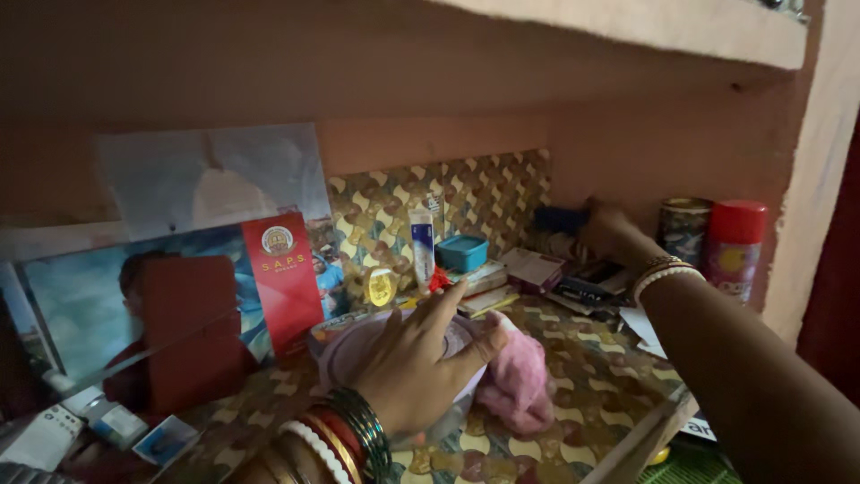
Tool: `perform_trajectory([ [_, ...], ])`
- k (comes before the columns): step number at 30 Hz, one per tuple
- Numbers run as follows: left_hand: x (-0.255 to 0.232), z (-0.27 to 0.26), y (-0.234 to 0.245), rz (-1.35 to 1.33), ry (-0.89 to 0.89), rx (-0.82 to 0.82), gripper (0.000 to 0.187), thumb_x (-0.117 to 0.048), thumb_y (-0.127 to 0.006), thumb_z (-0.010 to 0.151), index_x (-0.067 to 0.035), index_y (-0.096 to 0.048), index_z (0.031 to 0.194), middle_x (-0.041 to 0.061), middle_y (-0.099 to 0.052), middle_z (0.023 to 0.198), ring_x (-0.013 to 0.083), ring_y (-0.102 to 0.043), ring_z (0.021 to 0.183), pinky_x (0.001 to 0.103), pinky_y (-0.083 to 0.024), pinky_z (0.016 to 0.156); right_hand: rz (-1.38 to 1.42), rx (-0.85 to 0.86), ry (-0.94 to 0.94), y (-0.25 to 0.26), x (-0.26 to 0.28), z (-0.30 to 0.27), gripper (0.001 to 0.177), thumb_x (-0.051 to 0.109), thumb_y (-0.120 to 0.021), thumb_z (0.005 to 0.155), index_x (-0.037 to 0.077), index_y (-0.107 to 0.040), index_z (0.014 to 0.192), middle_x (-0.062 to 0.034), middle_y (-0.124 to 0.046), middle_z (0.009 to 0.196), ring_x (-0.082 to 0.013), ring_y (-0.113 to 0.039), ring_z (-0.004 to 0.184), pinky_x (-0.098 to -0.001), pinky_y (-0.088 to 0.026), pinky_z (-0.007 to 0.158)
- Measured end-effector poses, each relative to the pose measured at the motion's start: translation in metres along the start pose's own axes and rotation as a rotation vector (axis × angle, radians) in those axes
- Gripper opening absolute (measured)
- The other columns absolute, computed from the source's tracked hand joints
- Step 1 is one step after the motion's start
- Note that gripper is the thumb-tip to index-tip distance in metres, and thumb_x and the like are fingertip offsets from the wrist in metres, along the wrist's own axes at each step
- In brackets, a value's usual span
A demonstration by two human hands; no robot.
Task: The person wipes a shelf with a pink cloth, moving a plastic container, a wallet, and a small box to clean the surface underneath. They then place the items back on the shelf and continue wiping the remaining area.
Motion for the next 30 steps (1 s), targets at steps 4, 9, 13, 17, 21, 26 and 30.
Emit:
perform_trajectory([
  [4,0.003,0.0,-0.001,0.003,-0.017,-0.004,0.087,-0.063,-0.052,0.094,-0.002,-0.034,0.155,0.024,-0.045,0.155,0.0389,-0.044,0.142,0.045,-0.032,0.116,-0.169,0.055,-0.019,0.012,0.011,-0.015,0.048,0.027,-0.074,0.082,0.012,-0.071,0.127,-0.021,-0.073,0.123,-0.0392,-0.071,0.114,-0.0485,-0.058,0.096],
  [9,0.003,0.0,-0.001,0.001,-0.002,-0.001,0.088,-0.064,-0.052,0.093,-0.004,-0.035,0.155,0.022,-0.047,0.154,0.0389,-0.047,0.139,0.045,-0.036,0.113,-0.069,-0.017,0.012,0.059,0.053,-0.059,0.049,0.028,-0.075,0.083,0.012,-0.069,0.128,-0.019,-0.073,0.122,-0.0369,-0.072,0.112,-0.0464,-0.058,0.094],
  [13,0.001,0.001,0.0,0.009,-0.024,-0.038,0.086,-0.063,-0.053,0.094,-0.003,-0.037,0.154,0.024,-0.05,0.151,0.0407,-0.049,0.136,0.047,-0.036,0.112,0.076,-0.066,0.102,0.107,0.094,-0.097,0.05,0.029,-0.075,0.083,0.011,-0.067,0.129,-0.0174,-0.073,0.122,-0.0351,-0.073,0.11,-0.0447,-0.058,0.093],
  [17,0.003,0.002,0.0,0.005,-0.007,-0.064,0.085,-0.065,-0.053,0.092,-0.004,-0.043,0.151,0.024,-0.056,0.145,0.0402,-0.054,0.132,0.044,-0.043,0.11,0.205,-0.038,0.238,0.152,0.149,-0.144,0.051,0.03,-0.075,0.084,0.011,-0.065,0.13,-0.0158,-0.073,0.122,-0.0332,-0.073,0.108,-0.043,-0.058,0.092],
  [21,0.001,0.003,0.001,0.035,-0.088,-0.126,0.085,-0.065,-0.051,0.093,-0.002,-0.045,0.149,0.026,-0.057,0.143,0.041,-0.056,0.131,0.045,-0.043,0.109,0.29,0.036,0.355,0.183,0.193,-0.194,0.053,0.031,-0.075,0.084,0.011,-0.063,0.131,-0.0141,-0.073,0.122,-0.0314,-0.073,0.106,-0.0413,-0.057,0.091],
  [26,0.002,0.006,0.0,0.054,-0.112,-0.16,0.084,-0.066,-0.051,0.097,-0.001,-0.043,0.15,0.028,-0.055,0.145,0.0438,-0.055,0.13,0.046,-0.043,0.107,0.275,0.125,0.427,0.185,0.212,-0.254,0.056,0.031,-0.077,0.082,0.014,-0.061,0.134,-0.0143,-0.07,0.124,-0.0306,-0.074,0.103,-0.0391,-0.058,0.084],
  [30,0.004,0.004,0.003,0.072,0.019,-0.051,0.089,-0.071,-0.047,0.091,-0.008,-0.041,0.153,0.024,-0.057,0.143,0.0405,-0.06,0.126,0.044,-0.047,0.105,0.613,0.265,0.608,0.167,0.228,-0.311,0.078,0.029,-0.081,0.082,0.008,-0.043,0.147,-0.0206,-0.066,0.128,-0.033,-0.066,0.117,-0.0413,-0.055,0.092],
])
Point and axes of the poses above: each hand's wrist, its own z-axis towards the middle knuckle, its own y-axis out of the back of the hand, x = y × z, the point moved 6 cm from there along z, towards the middle knuckle
